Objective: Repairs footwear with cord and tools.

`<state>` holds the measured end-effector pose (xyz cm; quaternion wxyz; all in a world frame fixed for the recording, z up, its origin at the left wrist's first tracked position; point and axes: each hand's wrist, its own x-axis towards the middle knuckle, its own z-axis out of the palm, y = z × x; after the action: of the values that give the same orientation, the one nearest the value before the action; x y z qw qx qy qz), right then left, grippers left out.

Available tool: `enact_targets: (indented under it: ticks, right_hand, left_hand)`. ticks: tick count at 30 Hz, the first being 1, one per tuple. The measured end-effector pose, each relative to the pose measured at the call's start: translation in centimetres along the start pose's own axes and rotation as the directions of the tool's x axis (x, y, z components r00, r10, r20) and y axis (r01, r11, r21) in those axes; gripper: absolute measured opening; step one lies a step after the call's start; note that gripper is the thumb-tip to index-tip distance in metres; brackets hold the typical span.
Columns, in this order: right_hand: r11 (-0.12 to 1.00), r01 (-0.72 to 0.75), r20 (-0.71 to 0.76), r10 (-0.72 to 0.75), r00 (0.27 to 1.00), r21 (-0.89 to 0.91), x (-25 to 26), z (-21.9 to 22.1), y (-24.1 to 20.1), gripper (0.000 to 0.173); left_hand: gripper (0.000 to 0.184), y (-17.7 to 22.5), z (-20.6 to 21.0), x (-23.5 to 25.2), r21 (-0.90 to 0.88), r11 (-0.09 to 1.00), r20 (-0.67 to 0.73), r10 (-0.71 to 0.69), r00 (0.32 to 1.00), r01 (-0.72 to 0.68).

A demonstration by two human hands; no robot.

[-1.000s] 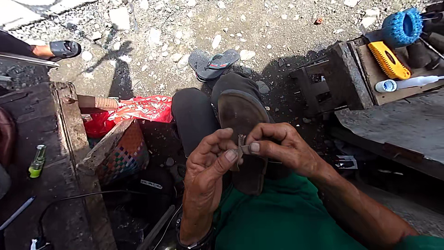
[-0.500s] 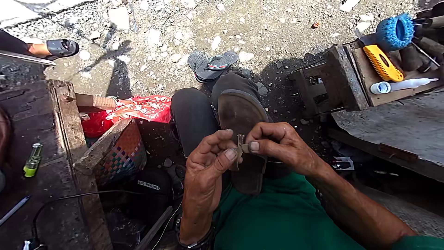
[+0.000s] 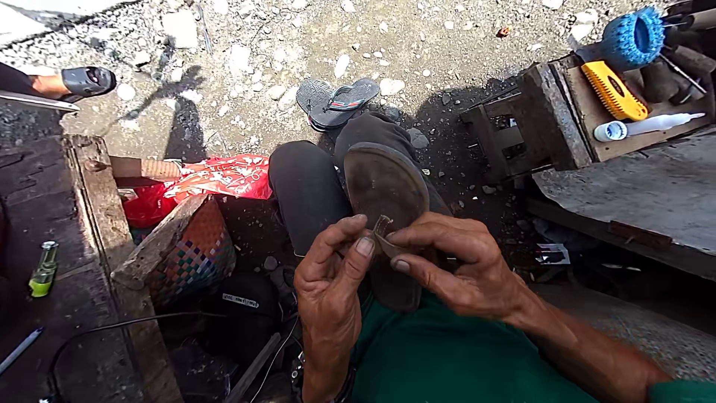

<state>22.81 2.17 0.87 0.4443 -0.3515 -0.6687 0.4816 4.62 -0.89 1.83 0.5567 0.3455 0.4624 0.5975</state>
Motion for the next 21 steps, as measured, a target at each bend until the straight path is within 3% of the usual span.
enact_targets:
  ticks: [4, 6, 9, 13, 17, 21]
  right_hand:
    - [0.935, 0.136, -0.061, -0.165, 0.984, -0.329, -0.8, 1.7, 0.1, 0.019]
    - [0.916, 0.145, -0.05, -0.176, 0.983, -0.373, -1.0, 1.9, -0.2, 0.021]
    - [0.956, 0.121, -0.025, -0.132, 0.991, -0.267, -0.9, 1.6, -0.4, 0.024]
    - [1.0, -0.019, -0.023, 0.019, 1.0, -0.008, 0.0, 0.0, -0.3, 0.022]
    - [0.987, -0.146, 0.001, 0.146, 0.989, 0.061, 1.0, -0.6, -0.1, 0.027]
    - [0.92, -0.291, 0.102, 0.273, 0.957, 0.264, 1.6, -1.0, 0.1, 0.022]
  left_hand:
    - [0.021, -0.1, 0.3, -0.5, 0.054, 0.997, -0.009, 0.052, 0.999, -0.051]
    - [0.023, -0.1, 0.2, -0.6, 0.058, 0.996, 0.005, 0.06, 0.998, -0.061]
    - [0.027, 0.1, 0.0, -0.5, 0.037, 0.998, 0.039, 0.046, 0.998, -0.047]
    - [0.026, 0.0, -0.1, -0.3, -0.003, 1.0, 0.046, -0.008, 0.999, 0.008]
    - [0.027, 0.0, 0.4, -0.3, 0.016, 1.0, 0.049, -0.009, 0.999, 0.008]
    - [0.033, 0.1, 0.3, -0.2, -0.049, 0.997, 0.103, -0.046, 0.994, 0.051]
